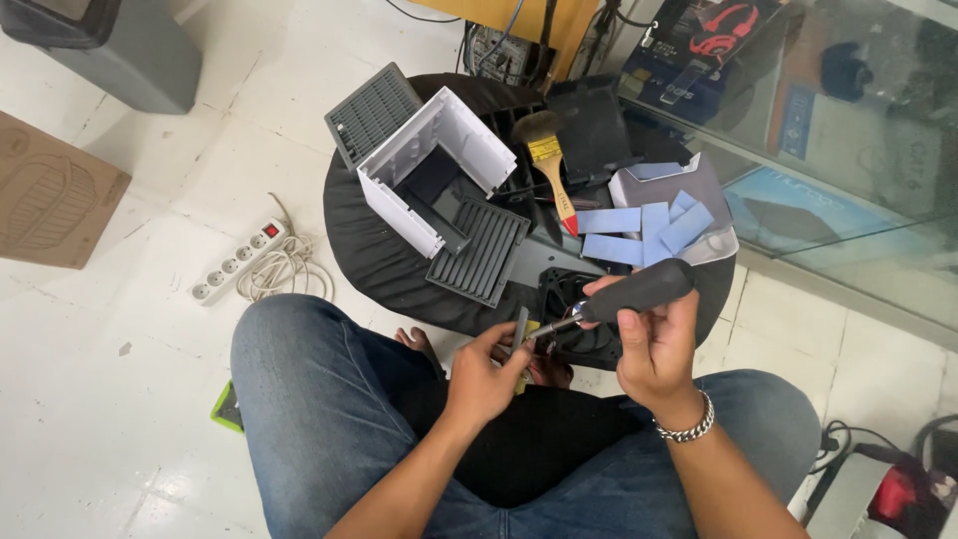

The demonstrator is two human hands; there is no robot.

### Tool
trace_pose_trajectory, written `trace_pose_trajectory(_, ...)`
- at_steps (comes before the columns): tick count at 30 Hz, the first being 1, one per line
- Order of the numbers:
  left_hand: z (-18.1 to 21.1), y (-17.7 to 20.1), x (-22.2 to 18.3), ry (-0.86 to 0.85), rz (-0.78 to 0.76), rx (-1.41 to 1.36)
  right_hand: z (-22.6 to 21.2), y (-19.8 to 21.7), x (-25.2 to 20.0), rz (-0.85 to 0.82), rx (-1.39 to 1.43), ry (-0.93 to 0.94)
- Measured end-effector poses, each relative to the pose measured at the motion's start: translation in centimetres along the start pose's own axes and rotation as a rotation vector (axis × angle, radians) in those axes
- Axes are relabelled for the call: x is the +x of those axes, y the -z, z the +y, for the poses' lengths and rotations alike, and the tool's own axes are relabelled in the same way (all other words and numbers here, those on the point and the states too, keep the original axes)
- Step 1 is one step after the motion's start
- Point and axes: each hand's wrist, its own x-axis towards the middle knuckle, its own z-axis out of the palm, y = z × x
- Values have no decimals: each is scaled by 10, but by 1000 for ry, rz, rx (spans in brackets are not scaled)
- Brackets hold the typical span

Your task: Repairing a small electronic device by disassembling parts, cleaning with a brush, and using a screwdriver.

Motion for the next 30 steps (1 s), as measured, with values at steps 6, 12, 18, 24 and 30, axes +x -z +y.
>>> trace_pose_trajectory(6,2,-3,1,0,-6,27,1,3,-4,-4,-8,-2)
trace_pose_trajectory(12,6,-1,-1,-22,0,-14,1,3,-4,-5,-13,-13)
trace_pose_trajectory(18,12,1,-2,-18,1,-10,1,5,-3,1,-6,-19)
trace_pose_trajectory(24,10,0,-2,-35,-9,4,2,4,-3,0,8,-25)
trace_pose_trajectory(30,5,-1,-1,-23,1,2,1,2,-3,-10,-19,-16)
